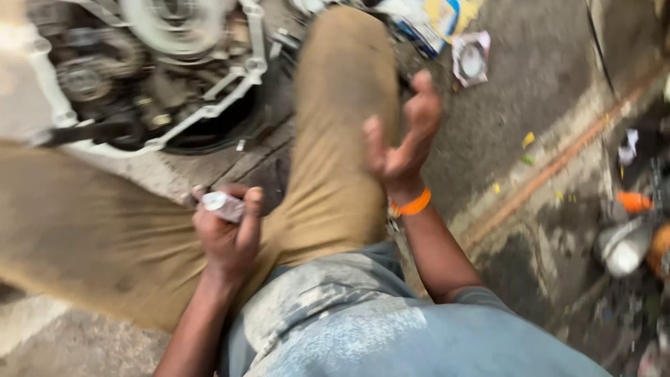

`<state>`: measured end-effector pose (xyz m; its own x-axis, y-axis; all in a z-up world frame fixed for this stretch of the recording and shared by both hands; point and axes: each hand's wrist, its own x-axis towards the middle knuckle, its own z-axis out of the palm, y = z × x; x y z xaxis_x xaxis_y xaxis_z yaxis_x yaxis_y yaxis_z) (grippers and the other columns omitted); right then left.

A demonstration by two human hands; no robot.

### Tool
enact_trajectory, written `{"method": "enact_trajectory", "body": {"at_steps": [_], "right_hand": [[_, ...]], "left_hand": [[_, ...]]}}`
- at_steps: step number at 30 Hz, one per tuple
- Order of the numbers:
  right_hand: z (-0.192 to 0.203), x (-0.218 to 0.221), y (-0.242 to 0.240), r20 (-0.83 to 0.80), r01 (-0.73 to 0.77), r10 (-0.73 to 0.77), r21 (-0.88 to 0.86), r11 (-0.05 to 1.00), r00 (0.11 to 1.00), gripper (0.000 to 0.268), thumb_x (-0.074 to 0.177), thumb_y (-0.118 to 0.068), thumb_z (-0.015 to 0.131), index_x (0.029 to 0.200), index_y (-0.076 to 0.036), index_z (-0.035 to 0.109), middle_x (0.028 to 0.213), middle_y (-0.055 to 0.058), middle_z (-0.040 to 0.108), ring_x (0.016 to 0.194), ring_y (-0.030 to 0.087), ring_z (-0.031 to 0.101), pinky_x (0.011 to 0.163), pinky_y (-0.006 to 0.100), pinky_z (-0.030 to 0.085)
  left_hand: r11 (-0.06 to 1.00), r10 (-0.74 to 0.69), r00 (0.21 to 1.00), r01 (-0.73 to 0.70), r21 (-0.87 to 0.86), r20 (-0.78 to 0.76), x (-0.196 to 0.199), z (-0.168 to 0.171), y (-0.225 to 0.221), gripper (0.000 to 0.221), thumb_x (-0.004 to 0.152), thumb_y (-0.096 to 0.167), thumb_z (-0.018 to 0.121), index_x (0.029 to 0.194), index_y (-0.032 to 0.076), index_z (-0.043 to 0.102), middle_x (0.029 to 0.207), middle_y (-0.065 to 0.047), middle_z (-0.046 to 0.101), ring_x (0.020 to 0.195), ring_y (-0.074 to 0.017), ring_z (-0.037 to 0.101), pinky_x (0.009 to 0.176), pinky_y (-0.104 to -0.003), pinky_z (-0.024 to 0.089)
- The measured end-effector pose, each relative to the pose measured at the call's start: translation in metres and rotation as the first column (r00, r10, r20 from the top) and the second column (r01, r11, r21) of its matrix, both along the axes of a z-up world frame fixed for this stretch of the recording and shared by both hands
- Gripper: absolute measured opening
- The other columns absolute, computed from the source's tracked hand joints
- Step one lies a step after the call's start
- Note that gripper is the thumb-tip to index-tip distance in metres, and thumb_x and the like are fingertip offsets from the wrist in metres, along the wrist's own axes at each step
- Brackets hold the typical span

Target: The recorder is assembling and cleaning the internal gear components of a motorcycle engine crankcase, applying sealant from a tube, and using a cloth to wipe parts.

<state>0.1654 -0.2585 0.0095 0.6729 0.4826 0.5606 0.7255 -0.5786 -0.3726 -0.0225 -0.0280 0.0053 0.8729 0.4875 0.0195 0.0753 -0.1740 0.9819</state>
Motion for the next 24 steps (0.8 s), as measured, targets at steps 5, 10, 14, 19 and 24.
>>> {"method": "enact_trajectory", "body": {"at_steps": [5, 10, 14, 19, 24], "right_hand": [[-0.106, 0.002, -0.109, -0.314, 0.414, -0.408, -0.051, 0.909, 0.858, 0.081, 0.105, -0.012, 0.069, 0.168, -0.015, 0.019, 0.161, 0.018, 0.044, 0.148, 0.032, 0.048, 0.126, 0.045, 0.038], [-0.177, -0.079, -0.156, -0.582, 0.527, -0.561, -0.25, 0.812, 0.589, 0.094, 0.09, -0.021, 0.079, 0.163, -0.005, 0.02, 0.155, 0.026, 0.044, 0.143, 0.041, 0.045, 0.117, 0.05, 0.038], [-0.234, -0.158, -0.204, -0.487, 0.59, -0.758, -0.483, 0.647, 0.433, 0.098, 0.076, -0.017, 0.082, 0.157, -0.006, 0.029, 0.153, 0.027, 0.043, 0.14, 0.045, 0.042, 0.118, 0.051, 0.033], [-0.293, -0.178, -0.267, -0.49, 0.616, -0.711, -0.373, 0.694, 0.504, 0.099, 0.077, 0.005, 0.068, 0.165, -0.002, 0.024, 0.159, 0.028, 0.041, 0.15, 0.047, 0.033, 0.129, 0.048, 0.021], [-0.114, -0.079, -0.185, -0.466, 0.496, -0.511, -0.165, 0.853, 0.723, 0.112, 0.078, 0.009, 0.08, 0.167, -0.004, 0.015, 0.158, 0.019, 0.036, 0.143, 0.035, 0.045, 0.118, 0.043, 0.042]], "left_hand": [[0.997, -0.042, 0.998, 0.039, -0.072, -0.04, 0.003, -0.012, -0.013, 0.024, 0.106, 0.012, 0.067, 0.085, 0.003, 0.061, 0.065, 0.001, 0.052, 0.059, -0.0092, 0.046, 0.057, -0.028, 0.036], [0.98, -0.014, 0.997, -0.002, -0.197, -0.082, 0.007, -0.014, -0.024, 0.026, 0.11, 0.016, 0.065, 0.087, 0.003, 0.06, 0.07, 0.004, 0.053, 0.064, -0.0059, 0.043, 0.059, -0.025, 0.034], [0.965, 0.009, 0.998, -0.023, -0.259, -0.054, 0.015, -0.01, -0.034, 0.027, 0.109, 0.017, 0.064, 0.086, 0.004, 0.059, 0.074, 0.004, 0.055, 0.067, -0.0059, 0.047, 0.062, -0.024, 0.037], [0.99, 0.029, 0.997, -0.018, 0.142, -0.076, 0.021, -0.005, -0.043, 0.027, 0.102, 0.012, 0.066, 0.077, 0.005, 0.059, 0.068, 0.003, 0.054, 0.07, -0.0096, 0.05, 0.098, -0.034, 0.029], [0.927, -0.176, 0.982, 0.19, -0.323, 0.074, 0.014, -0.014, -0.054, 0.027, 0.108, 0.009, 0.069, 0.082, 0.005, 0.064, 0.073, 0.003, 0.061, 0.065, -0.0052, 0.052, 0.058, -0.025, 0.042]]}}
